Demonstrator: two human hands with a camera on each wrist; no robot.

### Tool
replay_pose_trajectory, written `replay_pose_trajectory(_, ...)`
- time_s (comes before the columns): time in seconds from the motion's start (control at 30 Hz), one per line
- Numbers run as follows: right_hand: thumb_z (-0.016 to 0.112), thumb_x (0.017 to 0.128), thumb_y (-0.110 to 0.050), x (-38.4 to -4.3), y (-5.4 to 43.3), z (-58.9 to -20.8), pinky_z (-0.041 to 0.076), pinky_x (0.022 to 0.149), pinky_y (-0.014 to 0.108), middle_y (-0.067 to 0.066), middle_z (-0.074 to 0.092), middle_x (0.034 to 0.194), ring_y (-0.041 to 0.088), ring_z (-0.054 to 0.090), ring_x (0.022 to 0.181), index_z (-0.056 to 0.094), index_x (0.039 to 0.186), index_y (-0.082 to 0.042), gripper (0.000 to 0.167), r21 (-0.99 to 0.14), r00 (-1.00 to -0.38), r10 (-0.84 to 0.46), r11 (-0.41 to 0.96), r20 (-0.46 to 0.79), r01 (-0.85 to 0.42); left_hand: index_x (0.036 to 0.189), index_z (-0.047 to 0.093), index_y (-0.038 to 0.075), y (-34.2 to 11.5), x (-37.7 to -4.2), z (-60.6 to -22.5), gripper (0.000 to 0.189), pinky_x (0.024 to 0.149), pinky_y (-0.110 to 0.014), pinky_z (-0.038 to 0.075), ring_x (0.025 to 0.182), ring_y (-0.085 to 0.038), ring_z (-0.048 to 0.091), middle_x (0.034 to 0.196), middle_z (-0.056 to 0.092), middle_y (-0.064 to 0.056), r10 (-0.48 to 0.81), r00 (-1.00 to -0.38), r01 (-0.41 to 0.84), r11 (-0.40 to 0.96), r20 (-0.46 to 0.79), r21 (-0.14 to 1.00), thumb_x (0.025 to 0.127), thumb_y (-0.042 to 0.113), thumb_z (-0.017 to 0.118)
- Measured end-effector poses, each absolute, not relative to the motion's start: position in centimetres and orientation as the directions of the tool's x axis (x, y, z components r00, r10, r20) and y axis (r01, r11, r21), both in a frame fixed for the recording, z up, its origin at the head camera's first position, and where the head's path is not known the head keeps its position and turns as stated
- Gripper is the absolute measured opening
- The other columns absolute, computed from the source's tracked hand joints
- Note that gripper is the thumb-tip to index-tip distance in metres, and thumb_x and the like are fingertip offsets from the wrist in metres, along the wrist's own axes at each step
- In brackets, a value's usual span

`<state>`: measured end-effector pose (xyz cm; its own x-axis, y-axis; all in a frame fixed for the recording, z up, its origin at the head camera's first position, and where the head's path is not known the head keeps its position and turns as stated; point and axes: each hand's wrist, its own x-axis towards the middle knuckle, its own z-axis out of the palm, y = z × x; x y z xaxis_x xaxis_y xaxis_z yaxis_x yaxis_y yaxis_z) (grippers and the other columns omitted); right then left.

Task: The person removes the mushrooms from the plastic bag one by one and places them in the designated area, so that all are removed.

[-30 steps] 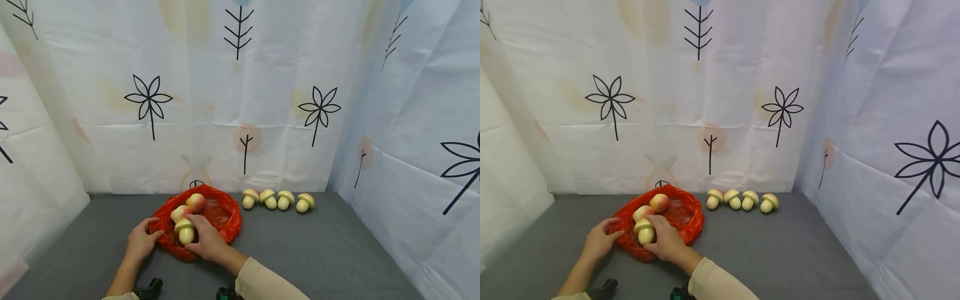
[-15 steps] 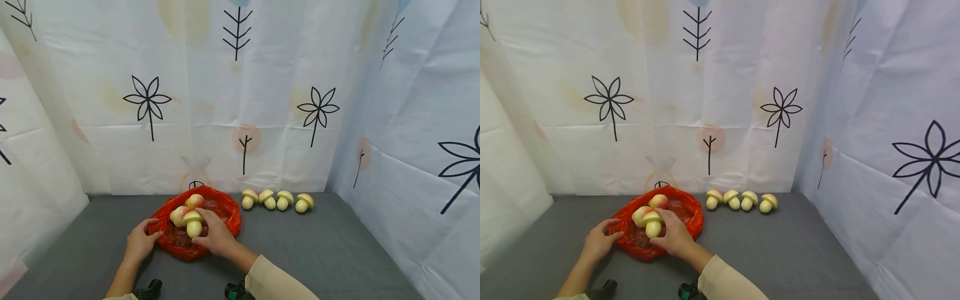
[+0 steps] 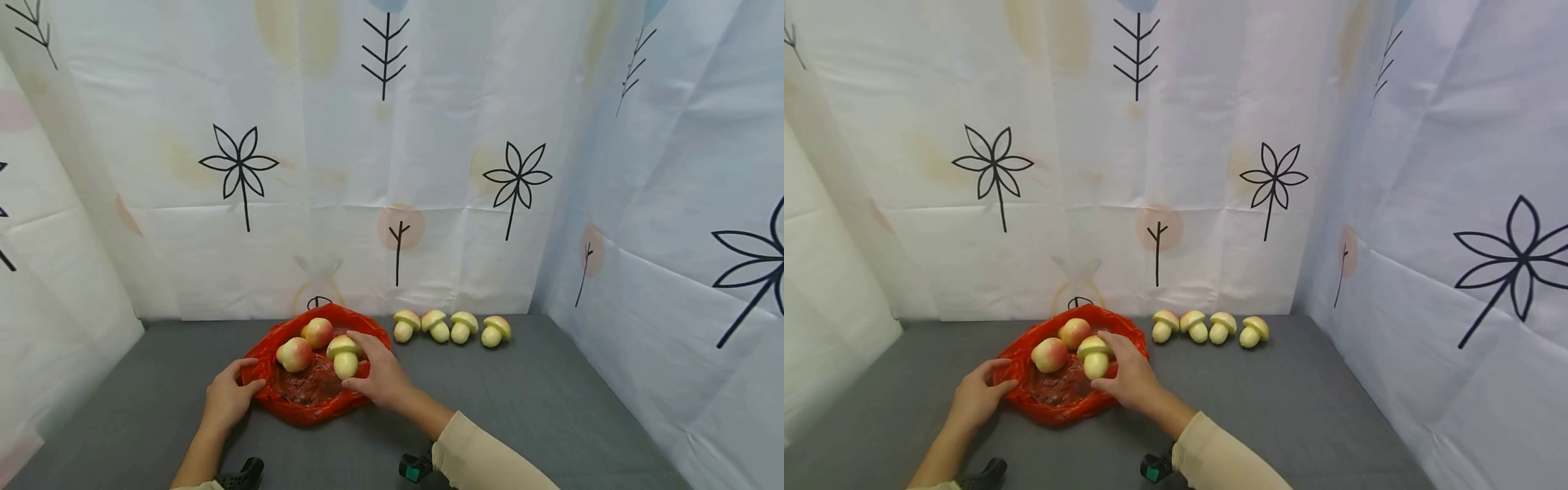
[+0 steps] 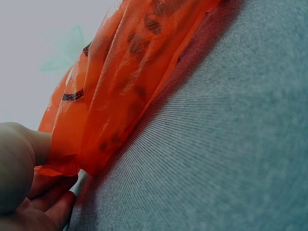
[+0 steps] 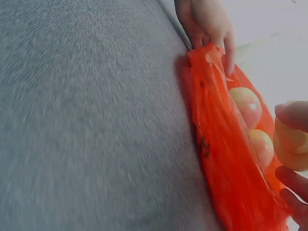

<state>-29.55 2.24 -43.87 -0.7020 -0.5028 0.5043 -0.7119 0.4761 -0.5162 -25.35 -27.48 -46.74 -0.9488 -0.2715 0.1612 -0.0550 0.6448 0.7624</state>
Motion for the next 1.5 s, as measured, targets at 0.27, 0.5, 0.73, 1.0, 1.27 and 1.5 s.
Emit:
replay_pose_trajectory(0.27, 0.084, 0.077, -0.022, -30.1, 4.6, -43.3, 0.043, 0.098, 0.044, 0.004, 0.048, 0.142, 0.022, 0.048, 0.126, 0.041, 0.146, -0.015, 0.082, -0.505, -0.709, -0.463, 0.498, 0.533, -0.705, 0.130, 0.054, 0.001, -27.6, -25.5, -46.8, 0.047, 0.092, -0.063, 0.036, 0.115, -0.051, 0.045, 0.133, 0.048, -0.034, -0.275, -0.948, -0.057, 0.644, 0.161, 0.763, 0.089, 0.015, 0.070)
replay_pose_trajectory(0.5, 0.083, 0.078, -0.021, -31.0, 7.3, -44.2, 0.048, 0.090, 0.042, 0.005, 0.047, 0.143, 0.020, 0.057, 0.111, 0.039, 0.147, -0.014, 0.082, -0.491, -0.720, -0.441, 0.532, 0.535, -0.690, 0.130, 0.054, 0.001, -27.7, -25.5, -46.9, 0.047, 0.090, -0.062, 0.038, 0.113, -0.049, 0.048, 0.130, 0.051, -0.033, -0.267, -0.950, -0.052, 0.648, 0.162, 0.760, 0.089, 0.017, 0.069)
replay_pose_trajectory(0.73, 0.083, 0.078, -0.018, -31.7, 10.2, -45.0, 0.049, 0.086, 0.046, 0.010, 0.046, 0.142, 0.024, 0.059, 0.106, 0.040, 0.146, -0.009, 0.081, -0.490, -0.735, -0.437, 0.553, 0.518, -0.674, 0.129, 0.054, 0.000, -27.6, -25.6, -46.9, 0.046, 0.091, -0.063, 0.037, 0.114, -0.049, 0.047, 0.131, 0.050, -0.033, -0.267, -0.949, -0.048, 0.646, 0.167, 0.762, 0.089, 0.016, 0.069)
replay_pose_trajectory(1.0, 0.082, 0.079, -0.017, -32.2, 12.1, -45.5, 0.045, 0.091, 0.049, 0.015, 0.041, 0.147, 0.031, 0.053, 0.116, 0.032, 0.151, -0.009, 0.088, -0.534, -0.832, -0.410, 0.639, 0.374, -0.554, 0.129, 0.054, 0.000, -27.6, -25.5, -46.9, 0.046, 0.091, -0.061, 0.038, 0.113, -0.047, 0.048, 0.128, 0.053, -0.032, -0.268, -0.949, -0.046, 0.641, 0.167, 0.767, 0.089, 0.015, 0.070)
replay_pose_trajectory(1.27, 0.082, 0.077, -0.010, -32.8, 13.3, -45.9, 0.042, 0.096, 0.051, 0.017, 0.045, 0.142, 0.035, 0.046, 0.126, 0.040, 0.143, -0.004, 0.079, -0.502, -0.836, -0.423, 0.669, 0.350, -0.548, 0.130, 0.054, 0.001, -27.6, -25.4, -46.9, 0.046, 0.090, -0.062, 0.038, 0.113, -0.049, 0.047, 0.130, 0.051, -0.033, -0.271, -0.949, -0.056, 0.647, 0.160, 0.761, 0.089, 0.016, 0.069)
replay_pose_trajectory(1.5, 0.083, 0.076, -0.007, -33.5, 14.1, -46.4, 0.042, 0.097, 0.050, 0.013, 0.045, 0.141, 0.033, 0.045, 0.127, 0.042, 0.143, -0.009, 0.079, -0.445, -0.809, -0.433, 0.680, 0.397, -0.583, 0.130, 0.054, 0.000, -27.6, -25.4, -46.9, 0.046, 0.091, -0.063, 0.037, 0.114, -0.050, 0.045, 0.132, 0.049, -0.034, -0.273, -0.948, -0.051, 0.639, 0.164, 0.767, 0.089, 0.015, 0.069)
